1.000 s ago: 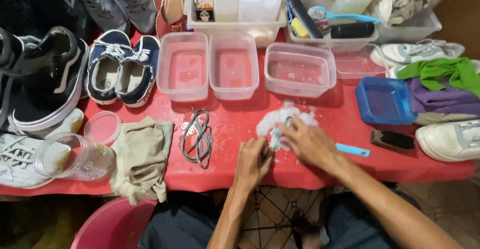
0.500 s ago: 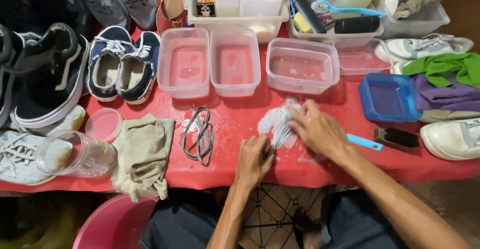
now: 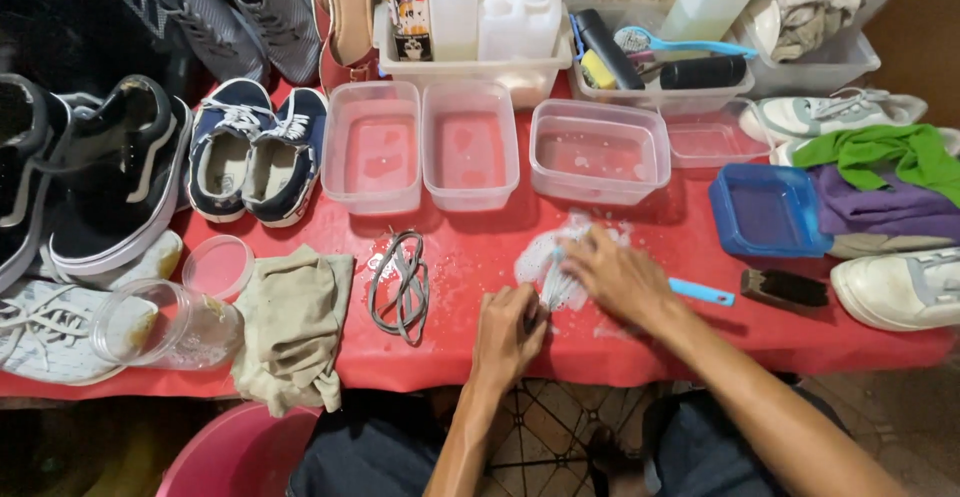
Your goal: The person scrubs a pair of grey shoelaces with a blue toothbrush and soapy water on a red table. They repeatedly scrub and rinse the laces using a small brush and water from nearby containers.
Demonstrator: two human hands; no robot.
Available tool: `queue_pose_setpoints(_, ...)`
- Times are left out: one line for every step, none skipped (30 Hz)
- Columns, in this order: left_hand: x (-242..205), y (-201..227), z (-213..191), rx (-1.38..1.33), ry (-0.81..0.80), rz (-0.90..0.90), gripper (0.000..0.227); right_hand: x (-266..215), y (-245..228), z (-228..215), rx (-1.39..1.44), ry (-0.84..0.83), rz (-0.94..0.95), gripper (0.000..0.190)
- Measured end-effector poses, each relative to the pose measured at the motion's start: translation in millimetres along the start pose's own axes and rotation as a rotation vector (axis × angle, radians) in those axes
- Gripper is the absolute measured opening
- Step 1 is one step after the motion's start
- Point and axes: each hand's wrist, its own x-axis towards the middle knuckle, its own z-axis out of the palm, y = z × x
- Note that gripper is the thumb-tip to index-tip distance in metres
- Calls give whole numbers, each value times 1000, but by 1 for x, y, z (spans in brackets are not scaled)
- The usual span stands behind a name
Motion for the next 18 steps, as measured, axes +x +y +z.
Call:
queue_pose_setpoints(-3, -3, 3, 2, 2, -6, 29, 5, 9, 4, 2, -5, -5, 40)
queue_pose_setpoints(-5, -6, 6, -8, -1, -16, 29, 9, 18, 7, -36, 18, 18, 40)
queue_pose_setpoints(-5, -11, 8, -18, -3, -17, 30, 16, 28, 9, -75, 48, 42, 40)
queue_pose_setpoints(-6, -9, 6, -14, 0, -15, 30, 8, 11, 7, -75, 52, 40, 40)
queue_pose_setpoints(-5, -7, 5, -12, -6, -14, 31, 2, -4, 4, -34, 7, -22, 40)
queue_pose_setpoints(-3, -5, 5, -10, -11, -12, 32, -4, -20, 1, 8, -37, -84, 40)
queue_pose_setpoints(-1, -4, 2, -11, -11, -12, 32, -1, -13, 4, 7, -37, -84, 40)
queue_pose_setpoints(2, -3, 1, -1, 0, -10, 30, 3, -6, 8, 20, -24, -67, 41)
queue_pose_setpoints(3, 0, 0, 4, 1, -10, 28, 2, 2, 12, 37, -18, -42, 42)
queue_pose_setpoints(-1, -1, 4, -2, -9, -13, 28, 1, 9, 11, 41, -24, -33, 42)
queue_pose_setpoints(-2, -5, 5, 5, -3, -11, 28, 6, 15, 8, -15, 0, 35, 42)
queue_pose_setpoints(-3, -8, 6, 12, 3, -9, 28, 12, 21, 5, -71, 25, 102, 42)
queue_pose_setpoints(-4, -5, 5, 11, -4, -3, 28, 3, 8, 6, -69, 28, 110, 42)
queue_pose_setpoints(-5, -2, 3, 6, -10, -7, 28, -4, -4, 6, -22, -2, 24, 42)
queue_pose_setpoints(-2, -1, 1, 5, -7, -11, 28, -7, -16, 4, 20, -27, -71, 42)
queue_pose_setpoints(3, -5, 3, 7, -4, -5, 28, -2, -12, 7, 18, -21, -72, 42)
queue_pose_setpoints(0, -8, 6, 5, 4, -10, 27, -4, -9, 15, 27, -11, -45, 41)
queue_pose_setpoints(-4, -10, 9, 4, 11, -15, 26, -8, -6, 23, 36, -1, -17, 40)
